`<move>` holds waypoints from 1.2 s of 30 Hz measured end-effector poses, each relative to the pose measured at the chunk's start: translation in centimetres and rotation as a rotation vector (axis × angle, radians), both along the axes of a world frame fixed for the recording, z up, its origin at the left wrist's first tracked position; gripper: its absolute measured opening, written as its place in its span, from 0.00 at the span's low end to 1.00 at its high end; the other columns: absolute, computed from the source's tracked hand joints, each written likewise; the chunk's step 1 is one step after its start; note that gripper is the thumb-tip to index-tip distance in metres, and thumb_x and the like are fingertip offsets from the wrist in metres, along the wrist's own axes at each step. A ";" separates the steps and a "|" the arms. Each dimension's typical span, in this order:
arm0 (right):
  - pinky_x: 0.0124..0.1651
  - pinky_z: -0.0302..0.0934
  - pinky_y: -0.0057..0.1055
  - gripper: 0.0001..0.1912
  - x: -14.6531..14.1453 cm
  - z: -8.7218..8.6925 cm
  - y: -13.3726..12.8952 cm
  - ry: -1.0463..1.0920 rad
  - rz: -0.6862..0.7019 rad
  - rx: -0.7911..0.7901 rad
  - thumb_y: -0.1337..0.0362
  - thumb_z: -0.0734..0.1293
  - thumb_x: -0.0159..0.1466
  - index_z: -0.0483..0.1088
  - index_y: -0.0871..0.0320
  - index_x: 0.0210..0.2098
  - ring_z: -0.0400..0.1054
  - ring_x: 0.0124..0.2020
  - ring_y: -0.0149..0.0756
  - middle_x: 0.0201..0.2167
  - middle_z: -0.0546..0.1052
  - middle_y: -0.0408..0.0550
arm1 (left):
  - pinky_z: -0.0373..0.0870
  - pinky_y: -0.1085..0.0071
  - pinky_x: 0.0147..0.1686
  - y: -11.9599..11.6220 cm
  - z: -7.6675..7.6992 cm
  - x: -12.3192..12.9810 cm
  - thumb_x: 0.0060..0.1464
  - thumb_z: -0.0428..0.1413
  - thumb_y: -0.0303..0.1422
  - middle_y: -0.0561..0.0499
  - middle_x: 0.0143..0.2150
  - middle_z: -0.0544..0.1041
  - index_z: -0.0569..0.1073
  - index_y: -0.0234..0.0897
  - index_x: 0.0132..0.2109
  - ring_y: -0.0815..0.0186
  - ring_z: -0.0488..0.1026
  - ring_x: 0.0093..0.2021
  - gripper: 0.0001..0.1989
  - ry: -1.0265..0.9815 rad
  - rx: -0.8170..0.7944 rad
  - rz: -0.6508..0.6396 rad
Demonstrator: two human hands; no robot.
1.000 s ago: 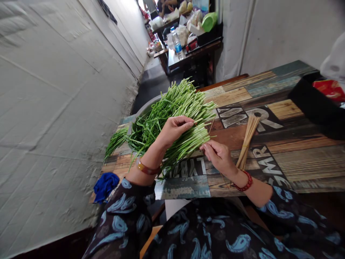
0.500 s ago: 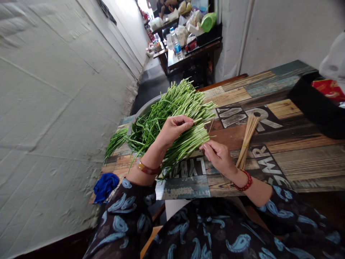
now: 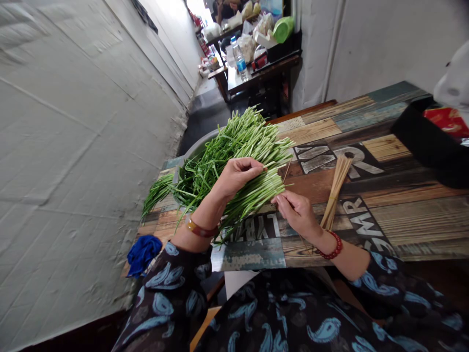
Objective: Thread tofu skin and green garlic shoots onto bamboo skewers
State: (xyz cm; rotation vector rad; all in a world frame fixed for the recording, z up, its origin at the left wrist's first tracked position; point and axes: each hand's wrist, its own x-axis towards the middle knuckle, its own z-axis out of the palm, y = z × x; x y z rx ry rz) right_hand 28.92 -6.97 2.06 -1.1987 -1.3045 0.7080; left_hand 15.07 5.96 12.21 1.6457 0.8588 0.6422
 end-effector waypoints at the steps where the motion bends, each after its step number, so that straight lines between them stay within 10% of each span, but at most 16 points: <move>1: 0.26 0.55 0.27 0.17 0.0 0.0 0.0 0.000 0.001 0.004 0.57 0.59 0.72 0.74 0.59 0.34 0.61 0.19 0.29 0.16 0.66 0.39 | 0.61 0.73 0.31 0.0 0.0 0.0 0.46 0.66 0.39 0.51 0.28 0.77 0.79 0.33 0.28 0.71 0.66 0.28 0.12 0.002 -0.008 0.002; 36: 0.28 0.58 0.28 0.20 0.1 0.1 0.3 -0.039 0.003 0.003 0.53 0.57 0.73 0.72 0.56 0.32 0.65 0.20 0.32 0.16 0.66 0.39 | 0.62 0.75 0.27 -0.4 0.1 -0.3 0.44 0.66 0.40 0.53 0.24 0.74 0.77 0.32 0.28 0.73 0.65 0.25 0.14 0.061 -0.179 -0.066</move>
